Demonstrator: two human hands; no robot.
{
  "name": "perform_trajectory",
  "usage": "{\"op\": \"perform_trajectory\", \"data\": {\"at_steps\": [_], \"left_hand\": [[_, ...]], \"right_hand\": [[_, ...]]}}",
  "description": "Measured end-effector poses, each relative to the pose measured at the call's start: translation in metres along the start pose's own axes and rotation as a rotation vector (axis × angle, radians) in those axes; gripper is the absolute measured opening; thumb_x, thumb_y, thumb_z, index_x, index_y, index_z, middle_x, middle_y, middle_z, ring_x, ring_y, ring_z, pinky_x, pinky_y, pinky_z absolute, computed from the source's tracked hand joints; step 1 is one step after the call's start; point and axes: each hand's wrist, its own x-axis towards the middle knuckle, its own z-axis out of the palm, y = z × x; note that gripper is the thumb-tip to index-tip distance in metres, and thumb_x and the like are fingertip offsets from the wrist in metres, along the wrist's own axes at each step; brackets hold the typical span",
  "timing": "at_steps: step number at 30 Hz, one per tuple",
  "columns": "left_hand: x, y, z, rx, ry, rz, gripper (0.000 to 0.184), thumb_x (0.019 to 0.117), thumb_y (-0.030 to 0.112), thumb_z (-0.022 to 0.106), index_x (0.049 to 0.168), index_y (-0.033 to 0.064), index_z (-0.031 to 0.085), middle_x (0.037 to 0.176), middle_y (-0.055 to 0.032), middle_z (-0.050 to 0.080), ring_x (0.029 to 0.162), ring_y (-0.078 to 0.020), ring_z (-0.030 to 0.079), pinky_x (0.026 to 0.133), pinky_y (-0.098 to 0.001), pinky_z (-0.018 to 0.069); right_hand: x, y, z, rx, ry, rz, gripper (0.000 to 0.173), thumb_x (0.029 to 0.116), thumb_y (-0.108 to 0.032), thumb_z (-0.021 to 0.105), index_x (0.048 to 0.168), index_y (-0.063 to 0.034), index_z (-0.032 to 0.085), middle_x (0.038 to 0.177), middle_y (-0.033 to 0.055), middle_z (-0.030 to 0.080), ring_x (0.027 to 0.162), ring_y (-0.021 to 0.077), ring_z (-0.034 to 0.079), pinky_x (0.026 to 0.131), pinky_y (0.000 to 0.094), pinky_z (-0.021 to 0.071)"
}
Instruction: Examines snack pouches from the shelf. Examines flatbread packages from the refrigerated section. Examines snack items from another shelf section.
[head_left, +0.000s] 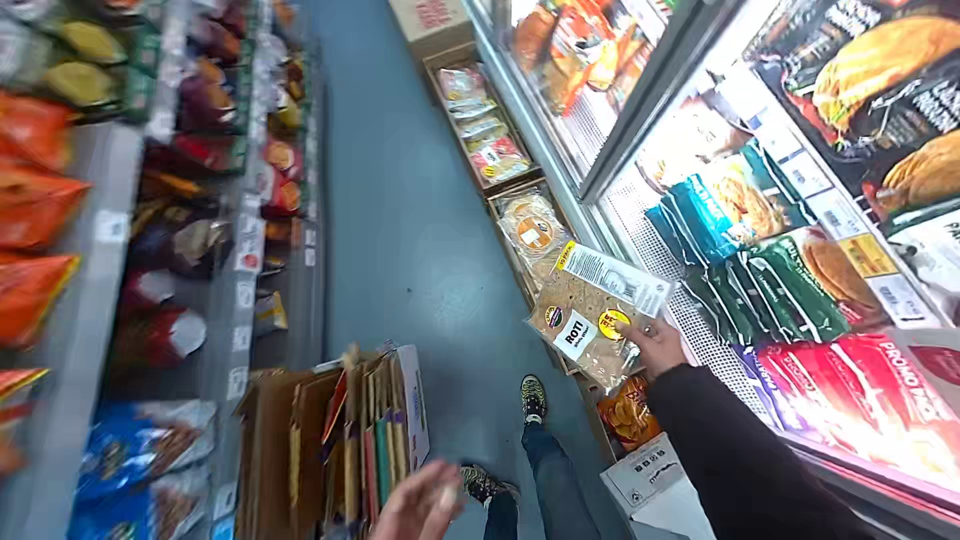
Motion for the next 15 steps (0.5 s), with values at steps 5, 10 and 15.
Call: {"op": "perform_trajectory", "data": {"at_steps": [5, 10, 15], "left_hand": [[0.005, 0.054, -0.049, -0.047, 0.025, 0.159, 0.059, 0.0897, 0.023, 0.074, 0.14, -0.0003, 0.055, 0.135, -0.0169, 0.064, 0.119, -0.0301, 0.066, 0.098, -0.0456, 0.0582], [-0.054, 0.13, -0.11, -0.174, -0.124, 0.294, 0.055, 0.1023, 0.044, 0.052, 0.146, 0.0107, 0.05, 0.123, -0.0041, 0.07, 0.102, -0.0157, 0.072, 0.085, -0.0366, 0.062], [-0.144, 0.156, -0.168, -0.242, -0.162, 0.596, 0.055, 0.0951, 0.022, 0.07, 0.145, 0.0051, 0.052, 0.111, -0.0048, 0.076, 0.093, -0.0148, 0.075, 0.083, -0.0345, 0.0641]], "right_hand": [[-0.139, -0.128, 0.002, 0.36, -0.324, -0.188, 0.019, 0.0844, 0.006, 0.071, 0.1, -0.0039, 0.067, 0.084, 0.0032, 0.074, 0.074, 0.0105, 0.071, 0.068, 0.029, 0.0622], [-0.269, -0.212, 0.021, 0.492, -0.667, -0.316, 0.037, 0.0762, -0.013, 0.085, 0.109, -0.0137, 0.069, 0.095, 0.001, 0.076, 0.083, 0.0102, 0.074, 0.074, 0.0299, 0.064], [-0.353, -0.255, 0.048, 0.415, -0.849, -0.487, 0.032, 0.0789, -0.009, 0.079, 0.108, -0.0144, 0.068, 0.091, -0.0025, 0.076, 0.081, 0.0071, 0.073, 0.075, 0.0268, 0.0637]]}}
